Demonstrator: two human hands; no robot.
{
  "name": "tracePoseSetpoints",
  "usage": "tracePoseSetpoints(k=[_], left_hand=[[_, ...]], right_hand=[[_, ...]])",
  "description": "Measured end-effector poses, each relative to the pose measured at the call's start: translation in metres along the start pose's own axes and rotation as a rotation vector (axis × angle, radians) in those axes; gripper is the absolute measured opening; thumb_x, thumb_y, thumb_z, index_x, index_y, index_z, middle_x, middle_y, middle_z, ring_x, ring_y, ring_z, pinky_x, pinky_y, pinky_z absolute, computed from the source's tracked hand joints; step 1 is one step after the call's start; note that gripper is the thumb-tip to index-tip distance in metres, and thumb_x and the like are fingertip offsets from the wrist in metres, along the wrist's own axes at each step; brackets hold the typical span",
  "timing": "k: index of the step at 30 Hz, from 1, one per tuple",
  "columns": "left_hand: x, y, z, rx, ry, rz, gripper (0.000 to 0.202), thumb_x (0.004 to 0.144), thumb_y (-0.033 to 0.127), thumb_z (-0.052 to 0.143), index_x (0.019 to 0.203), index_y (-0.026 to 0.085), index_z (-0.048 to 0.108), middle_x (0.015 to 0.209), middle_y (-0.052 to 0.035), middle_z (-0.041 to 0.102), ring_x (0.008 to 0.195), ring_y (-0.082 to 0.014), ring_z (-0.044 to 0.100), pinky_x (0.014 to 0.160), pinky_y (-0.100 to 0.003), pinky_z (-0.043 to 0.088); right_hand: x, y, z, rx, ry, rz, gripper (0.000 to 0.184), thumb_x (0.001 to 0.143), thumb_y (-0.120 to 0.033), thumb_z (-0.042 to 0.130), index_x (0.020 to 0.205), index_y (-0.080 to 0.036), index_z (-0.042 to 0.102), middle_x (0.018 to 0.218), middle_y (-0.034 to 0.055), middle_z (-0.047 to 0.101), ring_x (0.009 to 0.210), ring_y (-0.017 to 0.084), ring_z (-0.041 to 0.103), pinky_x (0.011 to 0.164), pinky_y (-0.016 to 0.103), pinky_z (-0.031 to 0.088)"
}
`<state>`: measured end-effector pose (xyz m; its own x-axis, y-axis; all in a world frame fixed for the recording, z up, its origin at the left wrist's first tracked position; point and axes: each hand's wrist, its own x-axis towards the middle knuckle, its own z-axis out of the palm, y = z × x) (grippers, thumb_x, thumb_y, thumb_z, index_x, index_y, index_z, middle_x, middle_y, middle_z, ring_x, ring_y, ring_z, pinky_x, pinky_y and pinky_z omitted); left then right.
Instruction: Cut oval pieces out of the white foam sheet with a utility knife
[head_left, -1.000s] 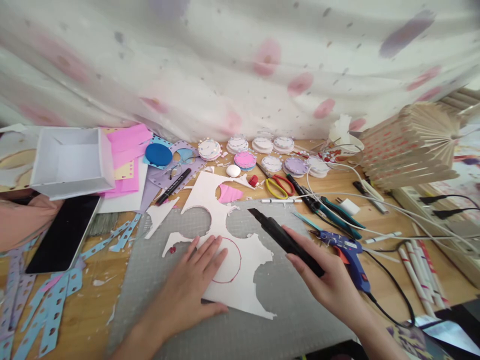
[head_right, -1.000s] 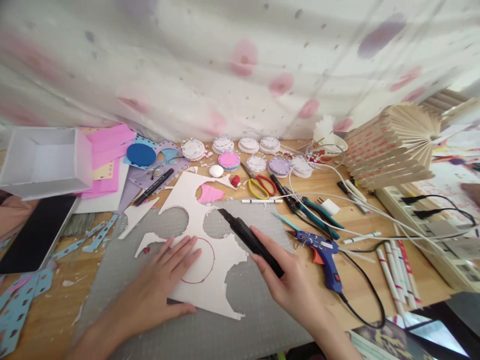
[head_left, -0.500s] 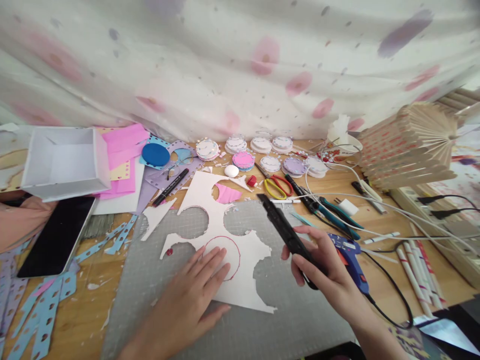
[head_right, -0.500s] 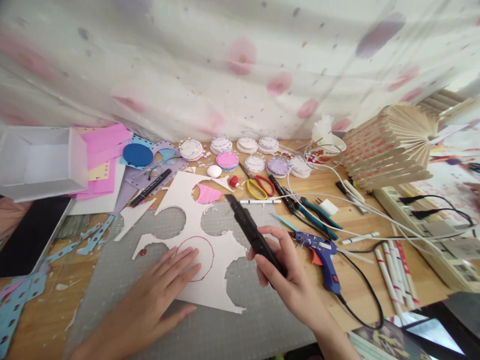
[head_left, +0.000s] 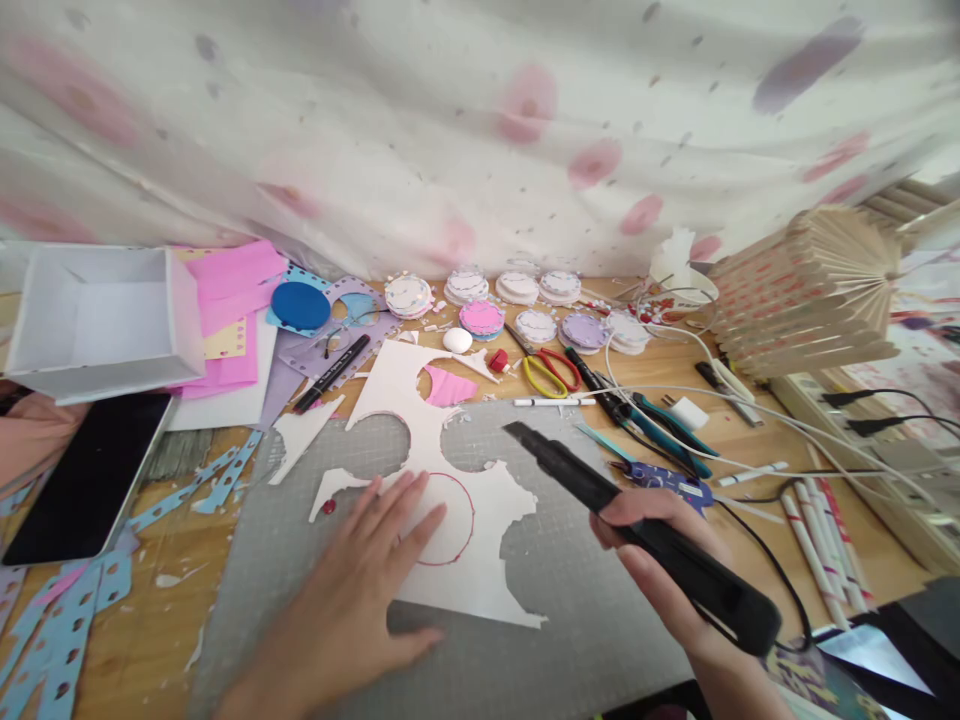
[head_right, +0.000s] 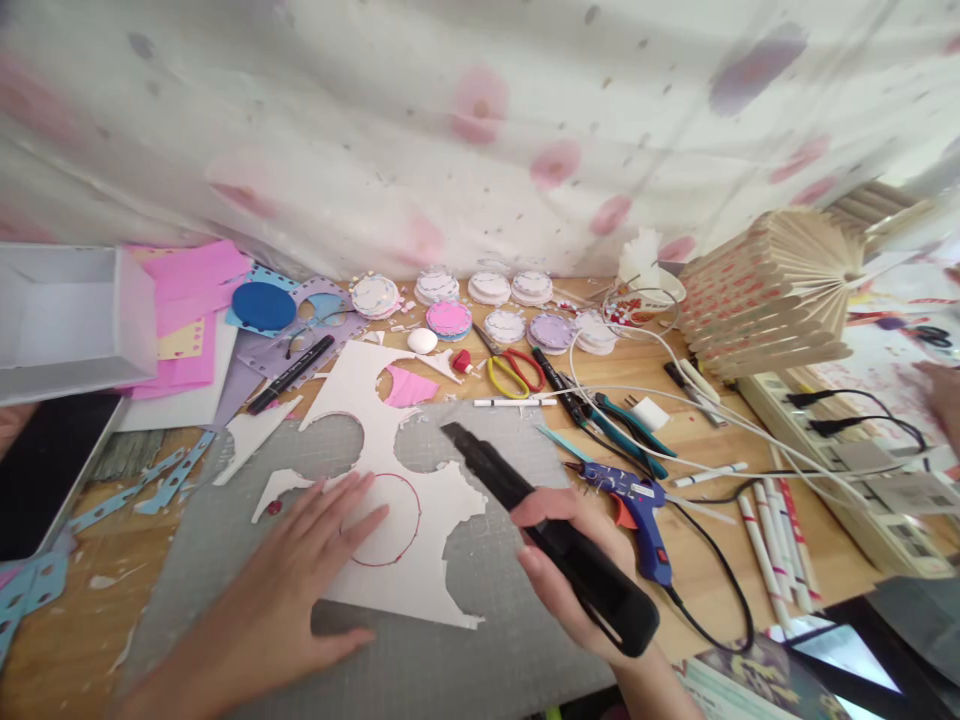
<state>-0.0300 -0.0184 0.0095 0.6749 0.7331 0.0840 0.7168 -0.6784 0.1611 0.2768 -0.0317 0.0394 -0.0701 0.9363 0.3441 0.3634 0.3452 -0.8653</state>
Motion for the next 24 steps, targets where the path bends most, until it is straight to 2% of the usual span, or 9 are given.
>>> tracePoseSetpoints(k=[2, 4, 7, 9, 12, 14, 17, 21, 24], left_hand=[[0.004, -0.009, 0.001, -0.002, -0.011, -0.077, 0.104, 0.060, 0.054, 0.078, 0.147, 0.019, 0.034, 0.158, -0.0173, 0.027, 0.143, -0.0369, 0.029, 0.114, -0.059, 0.027], [0.008, -0.017, 0.000, -0.010, -0.024, -0.128, 0.107, 0.055, 0.058, 0.079, 0.144, 0.018, 0.037, 0.153, -0.0196, 0.036, 0.138, -0.0382, 0.036, 0.114, -0.060, 0.024], [0.014, -0.022, -0.006, -0.026, -0.024, -0.168, 0.108, 0.051, 0.059, 0.081, 0.142, 0.018, 0.040, 0.140, -0.0183, 0.049, 0.129, -0.0381, 0.044, 0.112, -0.060, 0.026], [0.016, -0.018, -0.013, -0.030, 0.003, -0.189, 0.112, 0.048, 0.060, 0.082, 0.143, 0.018, 0.039, 0.136, -0.0176, 0.050, 0.125, -0.0380, 0.046, 0.109, -0.057, 0.031], [0.016, -0.006, -0.020, 0.011, 0.069, -0.215, 0.113, 0.049, 0.059, 0.083, 0.144, 0.018, 0.037, 0.134, -0.0191, 0.049, 0.119, -0.0390, 0.048, 0.100, -0.055, 0.038], [0.015, 0.007, -0.020, 0.077, 0.129, -0.234, 0.110, 0.052, 0.058, 0.082, 0.143, 0.017, 0.038, 0.134, -0.0214, 0.048, 0.115, -0.0406, 0.049, 0.096, -0.055, 0.039], [0.014, 0.029, -0.008, 0.160, 0.208, -0.302, 0.103, 0.058, 0.053, 0.082, 0.142, 0.013, 0.038, 0.136, -0.0251, 0.045, 0.113, -0.0421, 0.049, 0.095, -0.056, 0.038], [0.015, 0.052, 0.013, 0.140, 0.253, -0.423, 0.099, 0.059, 0.053, 0.082, 0.138, 0.010, 0.041, 0.134, -0.0262, 0.046, 0.111, -0.0421, 0.050, 0.091, -0.055, 0.041], [0.016, 0.058, 0.024, 0.089, 0.249, -0.498, 0.100, 0.058, 0.054, 0.082, 0.137, 0.008, 0.042, 0.133, -0.0267, 0.046, 0.112, -0.0429, 0.050, 0.090, -0.056, 0.042]], right_hand=[[0.001, -0.003, 0.005, 0.167, -0.079, 0.098, 0.034, 0.093, -0.040, 0.055, 0.124, -0.027, 0.051, 0.072, 0.0007, 0.061, 0.060, 0.018, 0.057, 0.056, 0.028, 0.045], [0.002, -0.006, 0.009, 0.273, -0.146, 0.158, 0.047, 0.093, -0.046, 0.052, 0.134, -0.025, 0.044, 0.076, 0.0034, 0.065, 0.068, 0.021, 0.061, 0.064, 0.033, 0.048], [0.001, -0.004, 0.013, 0.309, -0.152, 0.160, 0.044, 0.091, -0.046, 0.057, 0.128, -0.024, 0.050, 0.088, 0.0072, 0.067, 0.081, 0.024, 0.063, 0.075, 0.038, 0.049], [0.000, 0.001, 0.014, 0.356, -0.066, 0.151, 0.035, 0.088, -0.044, 0.061, 0.117, -0.024, 0.057, 0.085, 0.0059, 0.066, 0.075, 0.021, 0.062, 0.069, 0.035, 0.050], [0.002, 0.003, 0.017, 0.497, 0.072, 0.186, 0.026, 0.088, -0.041, 0.062, 0.107, -0.024, 0.062, 0.071, 0.0018, 0.062, 0.062, 0.017, 0.058, 0.059, 0.030, 0.048], [0.005, 0.001, 0.019, 0.607, 0.087, 0.265, 0.033, 0.089, -0.043, 0.059, 0.116, -0.025, 0.060, 0.073, 0.0027, 0.065, 0.065, 0.019, 0.061, 0.058, 0.031, 0.049], [0.014, -0.002, 0.027, 0.697, 0.073, 0.380, 0.042, 0.089, -0.047, 0.059, 0.125, -0.025, 0.054, 0.092, 0.0086, 0.071, 0.080, 0.023, 0.066, 0.066, 0.035, 0.053], [0.030, 0.003, 0.049, 0.723, 0.121, 0.367, 0.020, 0.087, -0.035, 0.067, 0.102, -0.027, 0.056, 0.078, -0.0010, 0.067, 0.072, 0.014, 0.063, 0.070, 0.029, 0.053], [0.040, 0.013, 0.073, 0.716, 0.104, 0.386, 0.025, 0.091, -0.036, 0.061, 0.113, -0.028, 0.052, 0.093, 0.0022, 0.069, 0.084, 0.016, 0.066, 0.081, 0.035, 0.054]])
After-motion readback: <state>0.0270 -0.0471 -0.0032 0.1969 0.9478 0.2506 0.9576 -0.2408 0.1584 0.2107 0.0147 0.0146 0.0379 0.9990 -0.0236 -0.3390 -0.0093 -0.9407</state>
